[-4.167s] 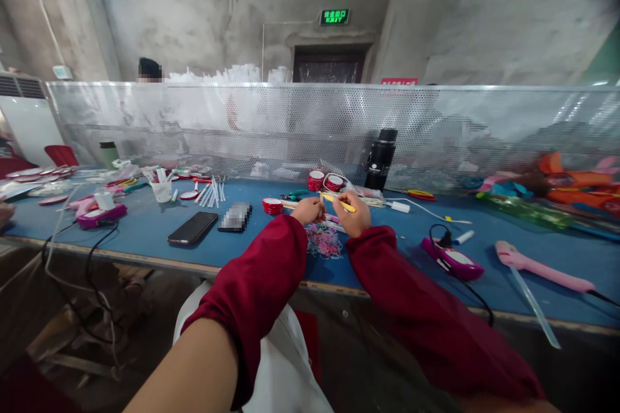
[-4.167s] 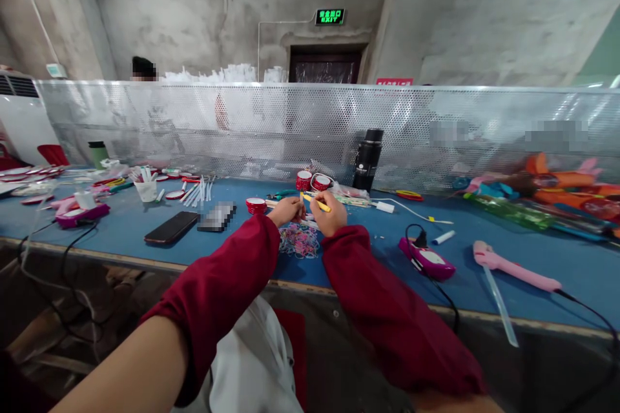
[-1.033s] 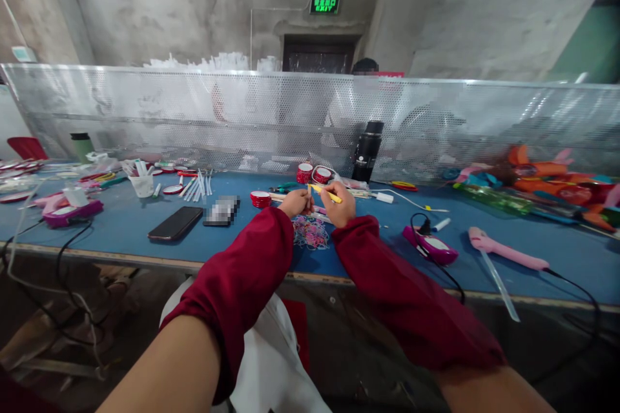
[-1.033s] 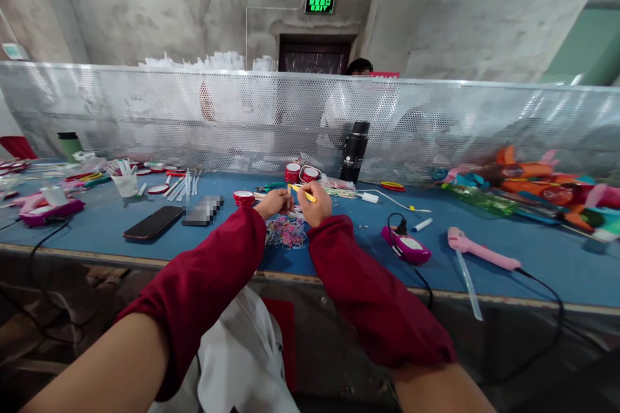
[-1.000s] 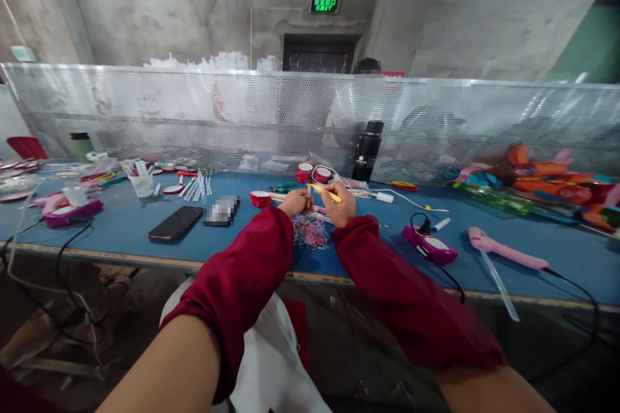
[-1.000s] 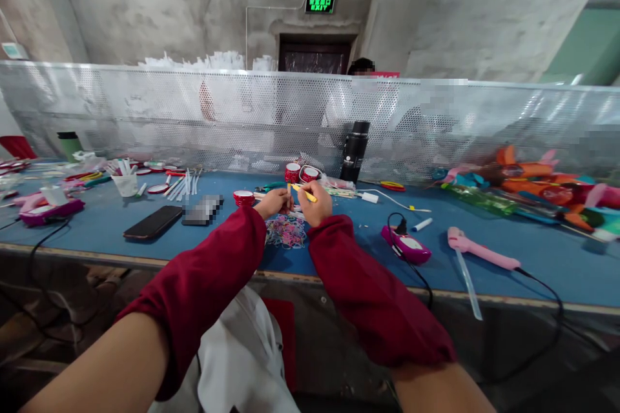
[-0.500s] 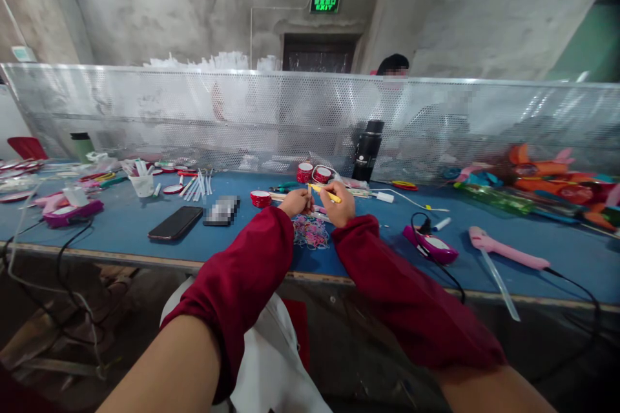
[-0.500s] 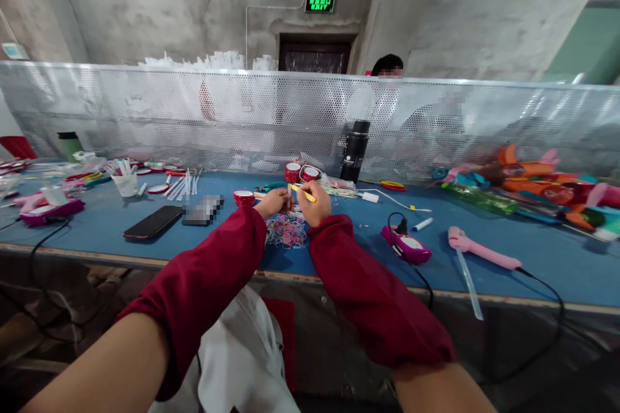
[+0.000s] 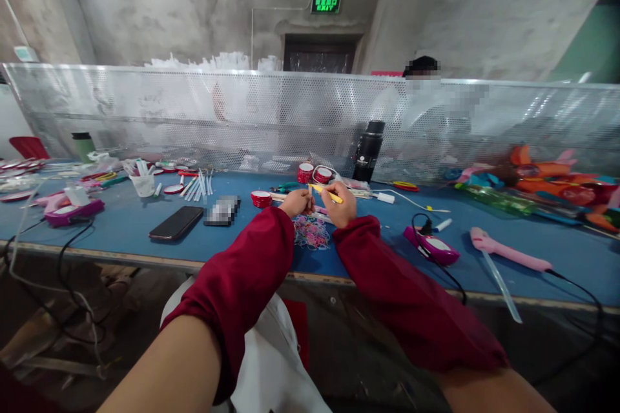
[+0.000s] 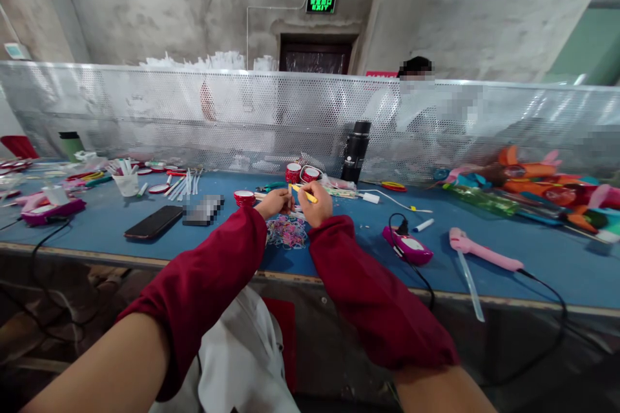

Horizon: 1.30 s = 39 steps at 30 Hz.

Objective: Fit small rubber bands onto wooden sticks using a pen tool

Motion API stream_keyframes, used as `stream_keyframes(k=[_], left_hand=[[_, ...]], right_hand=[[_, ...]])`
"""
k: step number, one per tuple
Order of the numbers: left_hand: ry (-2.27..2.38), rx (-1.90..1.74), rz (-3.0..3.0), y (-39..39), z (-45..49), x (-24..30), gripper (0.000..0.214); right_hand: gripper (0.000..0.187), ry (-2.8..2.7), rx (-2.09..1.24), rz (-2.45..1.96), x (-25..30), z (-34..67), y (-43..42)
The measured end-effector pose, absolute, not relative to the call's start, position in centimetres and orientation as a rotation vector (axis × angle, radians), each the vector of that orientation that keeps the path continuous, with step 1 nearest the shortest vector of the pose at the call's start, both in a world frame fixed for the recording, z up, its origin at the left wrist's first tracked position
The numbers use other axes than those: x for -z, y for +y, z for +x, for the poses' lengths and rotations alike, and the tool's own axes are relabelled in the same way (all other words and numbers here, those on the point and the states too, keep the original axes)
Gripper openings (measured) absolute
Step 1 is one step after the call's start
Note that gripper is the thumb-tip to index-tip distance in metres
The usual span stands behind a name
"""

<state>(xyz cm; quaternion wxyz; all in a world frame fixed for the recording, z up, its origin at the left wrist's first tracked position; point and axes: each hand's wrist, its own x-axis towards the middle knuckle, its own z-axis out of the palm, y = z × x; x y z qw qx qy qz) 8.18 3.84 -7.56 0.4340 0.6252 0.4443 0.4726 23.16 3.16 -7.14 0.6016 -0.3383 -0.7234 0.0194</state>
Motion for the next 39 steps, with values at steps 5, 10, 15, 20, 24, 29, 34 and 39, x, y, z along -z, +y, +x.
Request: stream_keyframes(k=[5, 10, 15, 20, 24, 29, 34, 39], left_hand=[[1.114, -1.168, 1.557, 3.93, 8.14, 7.58, 0.027], [1.122, -1.15, 1.546, 3.7, 8.13, 7.42, 0.027], [1.138, -1.148, 1.534, 3.66, 8.18, 7.3, 0.025], [1.137, -1.149, 1.528, 3.84, 8.22, 7.4, 0.022], [1.135, -1.152, 1.531, 4.12, 8.13, 7.62, 0.022], [1.125, -1.142, 1.554, 4.35, 7.99, 7.77, 0.023], [1.132, -1.137, 1.554, 4.11, 7.99, 7.68, 0.026], [1.137, -1.145, 1.55, 3.97, 8.03, 7.63, 0.025]], right_hand=[[0.014, -1.671, -0.056, -0.794, 7.19, 23.18, 3.16], [0.013, -1.675, -0.068, -0.801, 7.29, 23.14, 3.29], [0.014, -1.669, -0.053, -0.809, 7.43, 23.22, 3.53], [0.014, -1.715, -0.03, -0.796, 7.57, 23.34, 3.76], [0.016, -1.69, -0.033, -0.824, 7.54, 23.28, 3.6], [0.016, -1.695, -0.026, -0.824, 7.36, 23.13, 3.32], [0.016, -1.679, 0.0, -0.82, 7.45, 23.15, 3.41], [0.015, -1.71, -0.003, -0.826, 7.5, 23.18, 3.43]])
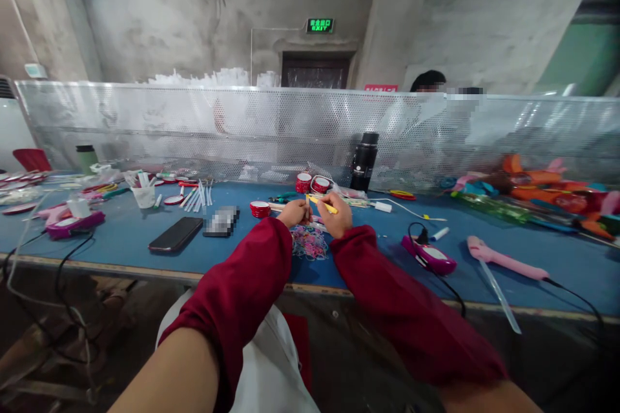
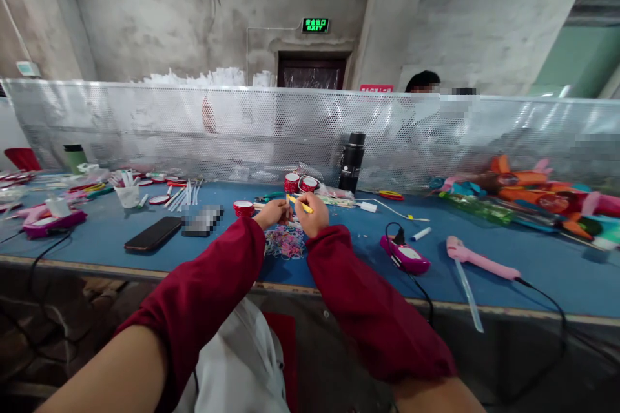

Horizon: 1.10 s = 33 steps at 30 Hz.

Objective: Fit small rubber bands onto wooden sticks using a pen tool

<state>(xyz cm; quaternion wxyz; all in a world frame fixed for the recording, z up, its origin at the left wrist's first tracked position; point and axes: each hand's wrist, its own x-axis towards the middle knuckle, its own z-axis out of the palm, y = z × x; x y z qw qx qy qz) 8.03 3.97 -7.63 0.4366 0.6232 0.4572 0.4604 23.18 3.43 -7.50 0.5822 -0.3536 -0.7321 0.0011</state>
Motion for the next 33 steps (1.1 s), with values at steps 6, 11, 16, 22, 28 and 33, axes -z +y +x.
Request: stream_keyframes(k=[6, 11, 16, 22, 28, 33], left_hand=[[1.145, -1.145, 1.541, 3.97, 8.12, 7.57, 0.024], [1.147, -1.137, 1.543, 3.81, 8.14, 7.48, 0.024], [1.153, -1.135, 1.54, 3.73, 8.11, 7.42, 0.024], [1.152, -1.132, 1.543, 3.8, 8.1, 7.49, 0.024], [1.147, -1.127, 1.531, 3.78, 8.17, 7.5, 0.024], [1.146, -1.146, 1.527, 3.63, 8.2, 7.44, 0.025]], right_hand=[[0.014, -1.688, 0.015, -0.824, 7.47, 23.18, 3.42], [0.014, -1.707, 0.005, -0.823, 7.55, 23.18, 3.53], [0.014, -1.678, 0.005, -0.82, 7.54, 23.24, 3.6], [0.014, -1.695, 0.028, -0.823, 7.47, 23.24, 3.54], [0.014, -1.71, 0.008, -0.806, 7.52, 23.19, 3.53], [0.013, -1.707, 0.023, -0.816, 7.57, 23.24, 3.62]])
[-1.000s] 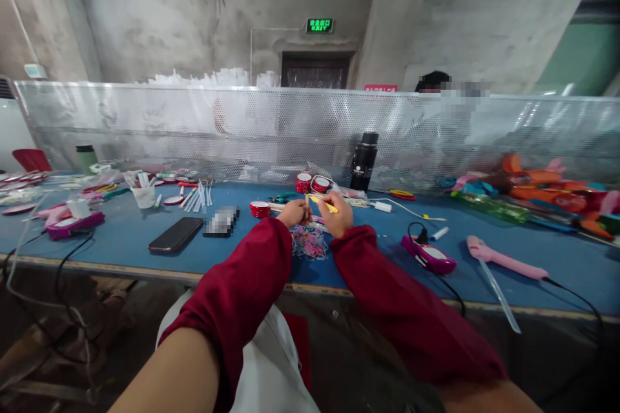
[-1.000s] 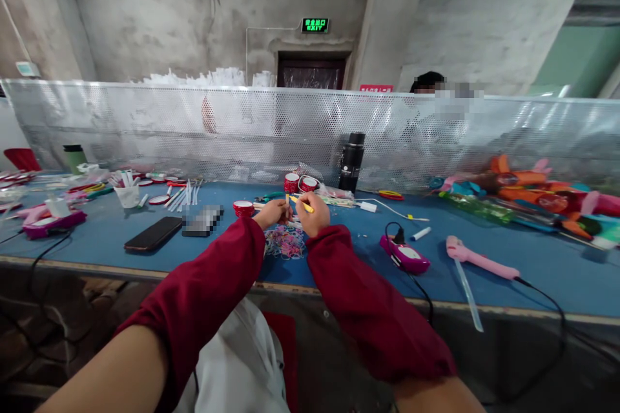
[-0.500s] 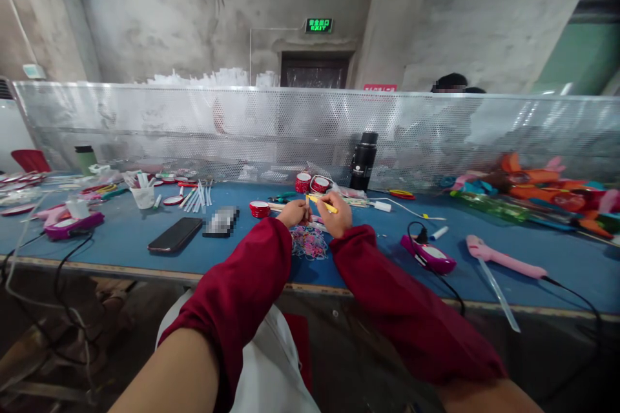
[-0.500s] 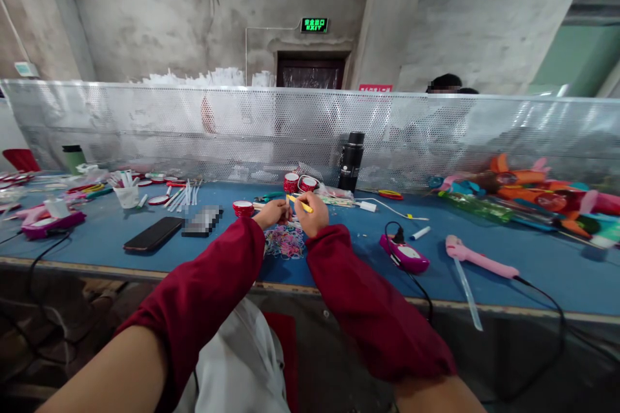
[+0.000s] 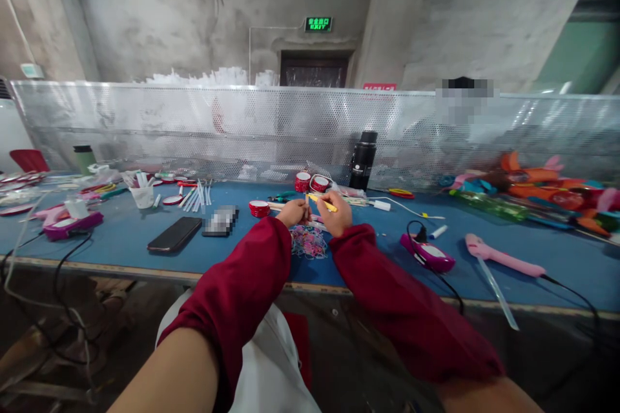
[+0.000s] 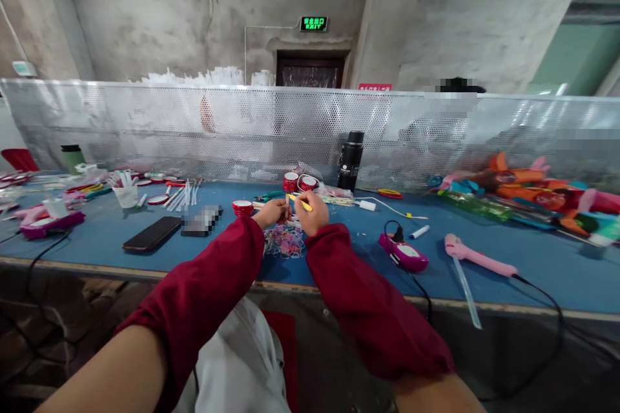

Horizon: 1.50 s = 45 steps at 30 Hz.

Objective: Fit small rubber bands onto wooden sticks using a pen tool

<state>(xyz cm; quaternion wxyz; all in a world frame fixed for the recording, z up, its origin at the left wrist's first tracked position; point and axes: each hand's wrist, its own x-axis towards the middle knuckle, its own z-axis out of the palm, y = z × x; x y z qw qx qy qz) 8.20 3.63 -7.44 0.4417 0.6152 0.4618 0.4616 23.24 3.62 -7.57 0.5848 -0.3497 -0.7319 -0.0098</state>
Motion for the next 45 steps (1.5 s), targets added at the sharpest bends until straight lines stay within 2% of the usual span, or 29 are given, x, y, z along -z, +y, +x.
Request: stream_keyframes(k=[45], left_hand=[[1.14, -1.157, 1.538, 2.93, 8.21, 7.0, 0.025]], right_hand=[[0.012, -1.745, 0.04, -0.82, 7.7, 23.11, 3.69]])
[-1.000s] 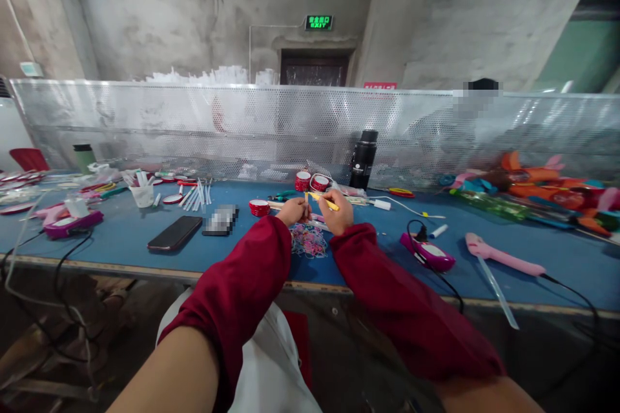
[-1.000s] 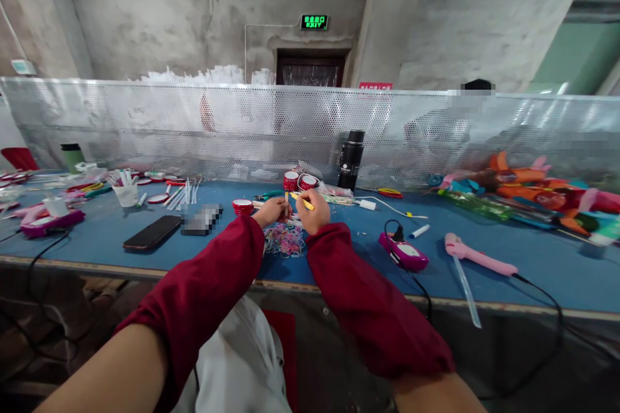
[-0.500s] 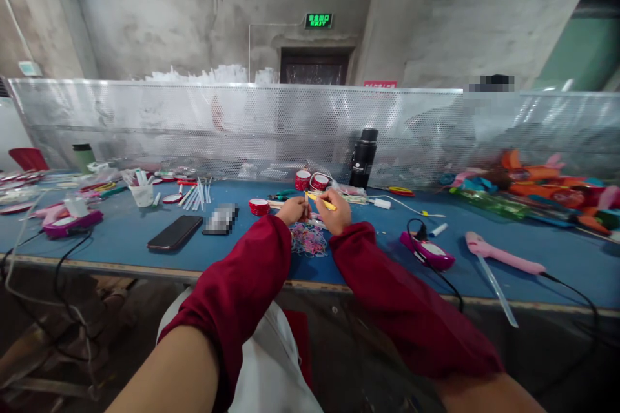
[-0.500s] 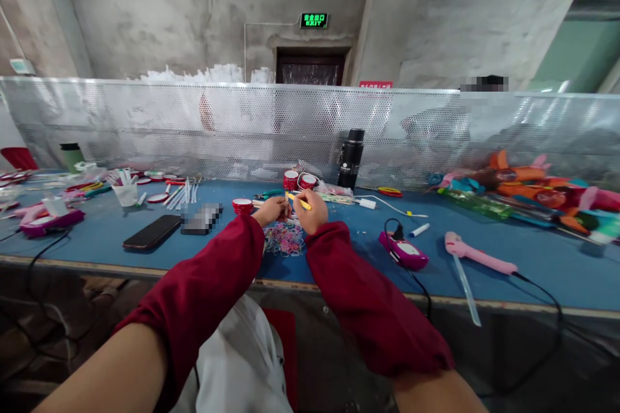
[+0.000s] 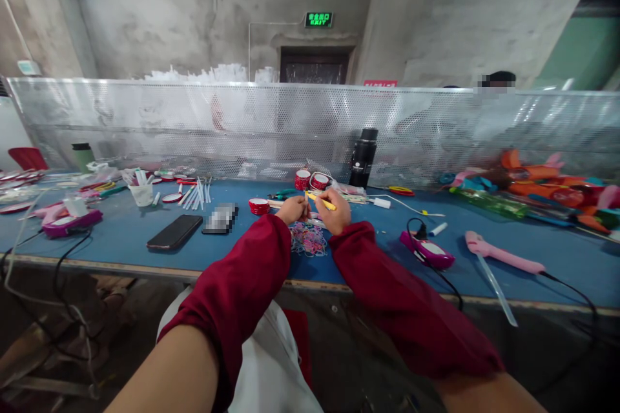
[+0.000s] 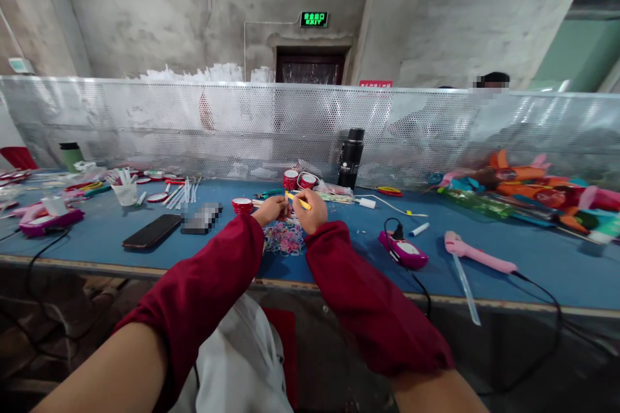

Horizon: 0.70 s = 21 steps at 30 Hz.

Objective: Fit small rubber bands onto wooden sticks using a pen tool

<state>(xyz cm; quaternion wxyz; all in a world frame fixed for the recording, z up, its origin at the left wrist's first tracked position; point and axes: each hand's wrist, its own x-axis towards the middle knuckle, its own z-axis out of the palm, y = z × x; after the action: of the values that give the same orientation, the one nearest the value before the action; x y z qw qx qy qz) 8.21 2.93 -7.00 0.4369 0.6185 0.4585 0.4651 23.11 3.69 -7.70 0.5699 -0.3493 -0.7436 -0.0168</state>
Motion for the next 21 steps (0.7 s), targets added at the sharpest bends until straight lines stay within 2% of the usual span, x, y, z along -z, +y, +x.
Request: stream_keyframes(k=[21], left_hand=[[1.141, -1.176, 1.538, 3.37, 8.04, 7.14, 0.024]], right_hand=[[0.012, -1.684, 0.06, -0.839, 7.46, 23.47, 3.88]])
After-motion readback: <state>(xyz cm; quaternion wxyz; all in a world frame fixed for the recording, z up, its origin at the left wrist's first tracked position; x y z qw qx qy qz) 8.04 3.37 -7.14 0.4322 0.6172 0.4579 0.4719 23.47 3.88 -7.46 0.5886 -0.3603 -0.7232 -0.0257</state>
